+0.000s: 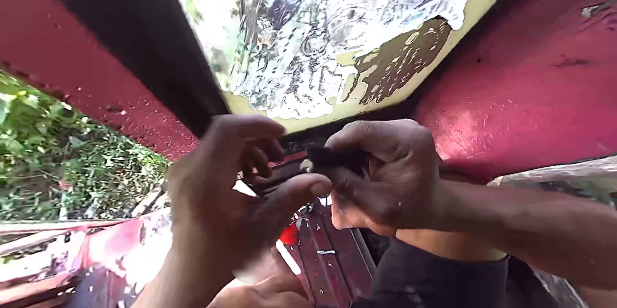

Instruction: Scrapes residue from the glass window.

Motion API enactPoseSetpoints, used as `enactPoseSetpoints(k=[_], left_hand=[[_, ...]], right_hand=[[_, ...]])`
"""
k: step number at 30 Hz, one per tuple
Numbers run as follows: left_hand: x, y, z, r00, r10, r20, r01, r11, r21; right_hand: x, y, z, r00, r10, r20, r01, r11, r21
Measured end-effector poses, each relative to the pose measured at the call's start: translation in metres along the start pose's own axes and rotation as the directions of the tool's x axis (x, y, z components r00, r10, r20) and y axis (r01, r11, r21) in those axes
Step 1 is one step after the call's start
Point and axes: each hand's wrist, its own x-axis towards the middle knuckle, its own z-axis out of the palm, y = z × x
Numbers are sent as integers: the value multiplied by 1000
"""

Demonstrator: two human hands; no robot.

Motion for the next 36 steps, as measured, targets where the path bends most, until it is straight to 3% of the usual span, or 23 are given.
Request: enactPoseSetpoints(k=[4, 6, 8, 10, 13, 16, 19, 23, 26, 30, 36], left_hand=[[7, -1, 9, 979, -58, 194, 124, 929, -349], [5, -6, 10, 973, -65, 222, 152, 904, -400], [-2, -11, 10, 972, -81, 219, 140, 953, -267], [-13, -18, 8, 969, -80, 236, 83, 997, 0], [-34, -32, -1, 956, -54, 290, -25, 965, 262], [-43, -36, -23, 985, -26, 171, -32, 943, 331], [-40, -49, -49, 994, 4, -114, 27, 962, 270], [-26, -77, -60, 884, -125, -450, 95, 992, -88], [-9, -81, -40, 802, -299, -517, 141, 936, -322], [0, -79, -2, 705, -496, -507, 253, 844, -474], [0, -87, 0, 734, -430, -525, 153, 859, -489]], right_hand=[[-3, 0, 2, 998, -43, -42, 42, 999, -13], [-9, 1, -2, 1000, -19, -23, 19, 1000, 14], [-13, -1, -9, 1000, -5, -3, 5, 1000, -15], [-11, 1, -21, 1000, -10, -20, 8, 994, -108], [1, 12, -48, 992, -31, -121, 0, 968, -251], [15, 27, -75, 959, 26, -283, -117, 944, -307], [18, 39, -99, 886, 70, -458, -242, 912, -330], [14, 59, -127, 806, 86, -585, -378, 836, -399], [3, 71, -127, 808, 114, -578, -391, 837, -382], [-13, 82, -104, 803, 117, -584, -354, 882, -311], [-26, 101, -80, 798, 98, -595, -300, 920, -252]])
